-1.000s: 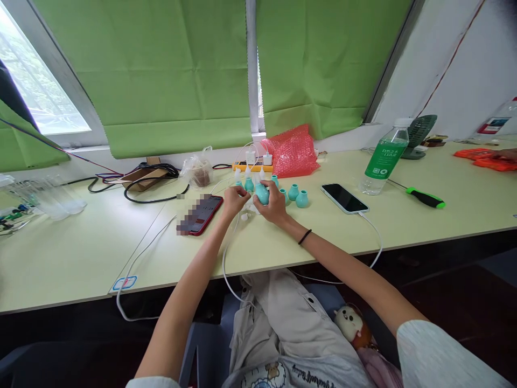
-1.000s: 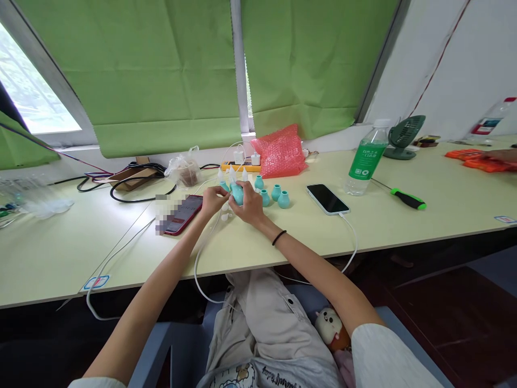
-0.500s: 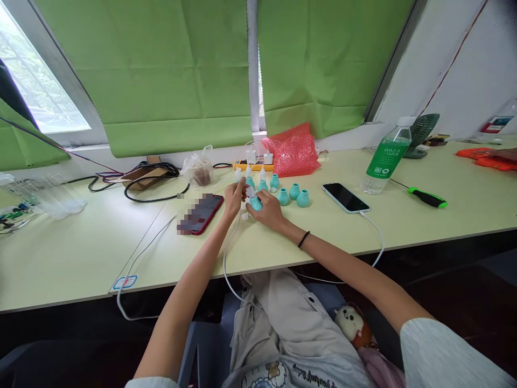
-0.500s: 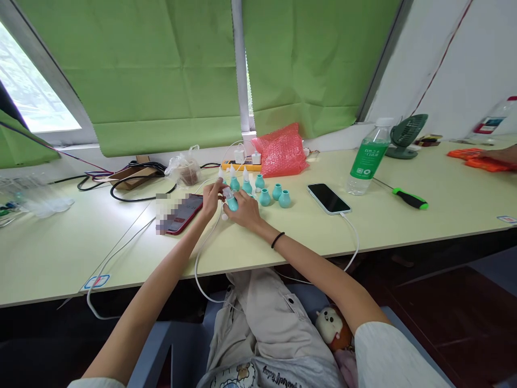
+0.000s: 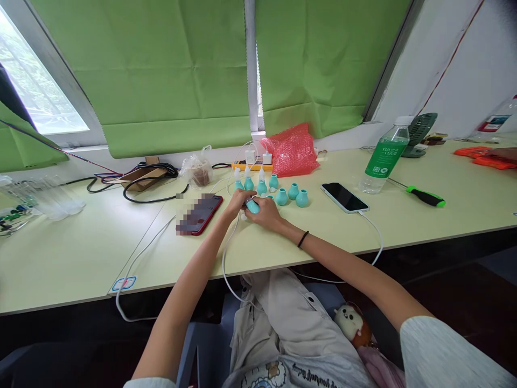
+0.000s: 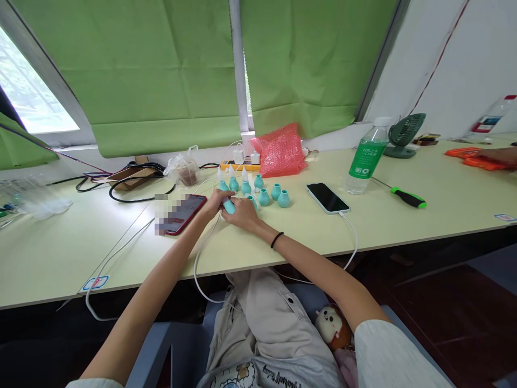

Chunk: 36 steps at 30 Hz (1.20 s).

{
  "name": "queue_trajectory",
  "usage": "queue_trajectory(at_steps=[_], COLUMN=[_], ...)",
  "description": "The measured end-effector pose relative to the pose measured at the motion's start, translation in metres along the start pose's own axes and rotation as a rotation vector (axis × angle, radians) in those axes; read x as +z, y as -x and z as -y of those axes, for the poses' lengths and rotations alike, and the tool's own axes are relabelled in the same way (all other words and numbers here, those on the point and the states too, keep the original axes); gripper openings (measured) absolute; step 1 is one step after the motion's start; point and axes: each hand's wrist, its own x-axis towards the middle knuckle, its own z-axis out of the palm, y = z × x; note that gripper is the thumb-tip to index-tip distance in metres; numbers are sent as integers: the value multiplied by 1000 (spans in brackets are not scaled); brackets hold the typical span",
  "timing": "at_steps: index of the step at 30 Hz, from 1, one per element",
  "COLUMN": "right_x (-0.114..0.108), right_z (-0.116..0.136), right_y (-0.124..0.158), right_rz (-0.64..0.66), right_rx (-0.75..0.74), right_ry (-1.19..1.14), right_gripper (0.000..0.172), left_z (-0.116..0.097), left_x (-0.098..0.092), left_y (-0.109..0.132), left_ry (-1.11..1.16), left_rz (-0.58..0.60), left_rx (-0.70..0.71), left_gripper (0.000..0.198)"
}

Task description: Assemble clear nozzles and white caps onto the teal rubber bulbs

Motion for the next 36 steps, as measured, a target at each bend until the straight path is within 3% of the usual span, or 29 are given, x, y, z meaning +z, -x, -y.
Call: queue_trajectory(at_steps=[5, 11, 14, 18, 21, 28, 36], right_x=[-1, -2, -4, -4, -3, -2, 0], right_z=[2, 3, 2, 3, 4, 1, -2], right_y=[1, 2, 3, 6, 8, 8, 6], right_rz=[-47, -95, -93, -30, 1, 26, 3], right_rx=[-65, -151, -238, -425, -495, -497, -473], right_ry=[-29, -24, -9, -4, -1, -4, -1], right_gripper=[18, 19, 19, 17, 20, 22, 17], left_z=[-3, 1, 3, -3, -9, 4, 25], left_x=[-2, -3, -10, -29, -35, -12, -3], left_y=[1, -1, -3, -3, -2, -8, -14], left_ry=[94, 179, 218, 262, 261, 40, -386], left_rz=[67, 94, 91, 70, 43, -83, -73], left_rx=[-122, -163, -128, -21, 56, 183, 359], left_gripper=[26, 25, 28, 51, 50, 27, 39])
